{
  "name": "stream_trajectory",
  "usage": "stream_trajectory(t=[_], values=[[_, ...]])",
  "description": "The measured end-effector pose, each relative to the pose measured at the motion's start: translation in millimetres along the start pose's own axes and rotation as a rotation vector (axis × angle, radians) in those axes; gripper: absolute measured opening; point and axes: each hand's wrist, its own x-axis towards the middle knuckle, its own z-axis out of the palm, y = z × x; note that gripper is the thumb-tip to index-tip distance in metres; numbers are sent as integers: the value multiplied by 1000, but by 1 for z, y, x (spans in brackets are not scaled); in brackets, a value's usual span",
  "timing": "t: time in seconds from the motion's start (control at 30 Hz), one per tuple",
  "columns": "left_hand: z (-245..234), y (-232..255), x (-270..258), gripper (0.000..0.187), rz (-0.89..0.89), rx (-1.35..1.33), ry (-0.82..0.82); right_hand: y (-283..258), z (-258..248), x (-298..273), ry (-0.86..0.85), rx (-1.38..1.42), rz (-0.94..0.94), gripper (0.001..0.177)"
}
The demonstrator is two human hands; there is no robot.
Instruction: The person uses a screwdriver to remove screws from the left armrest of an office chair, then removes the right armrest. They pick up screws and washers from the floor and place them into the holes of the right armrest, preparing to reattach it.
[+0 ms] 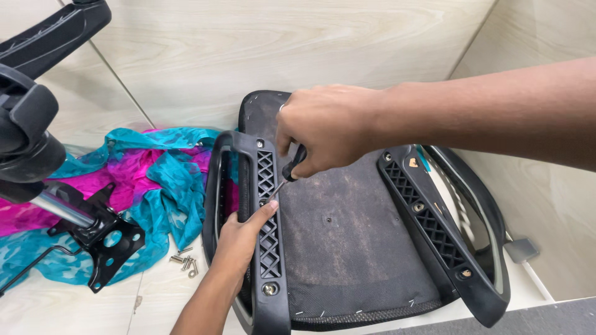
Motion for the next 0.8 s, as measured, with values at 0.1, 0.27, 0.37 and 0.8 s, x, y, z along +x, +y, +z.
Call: stream_trajectory(t=[0.1, 0.27, 0.37, 0.8], values=[[-3, 0, 0, 47, -48, 4, -52, 1, 1, -7, 63, -199, -154, 28], [-3, -1, 0, 44, -48, -25, -86, 0, 4, -4, 27, -345, -339, 38], [-4, 2, 0, 45, -91, -32, -94, 1, 2, 0, 11, -362, -397, 35], [-3, 12, -4, 45, -123, -77, -118, -3, -10, 13, -92, -336, -348, 31]])
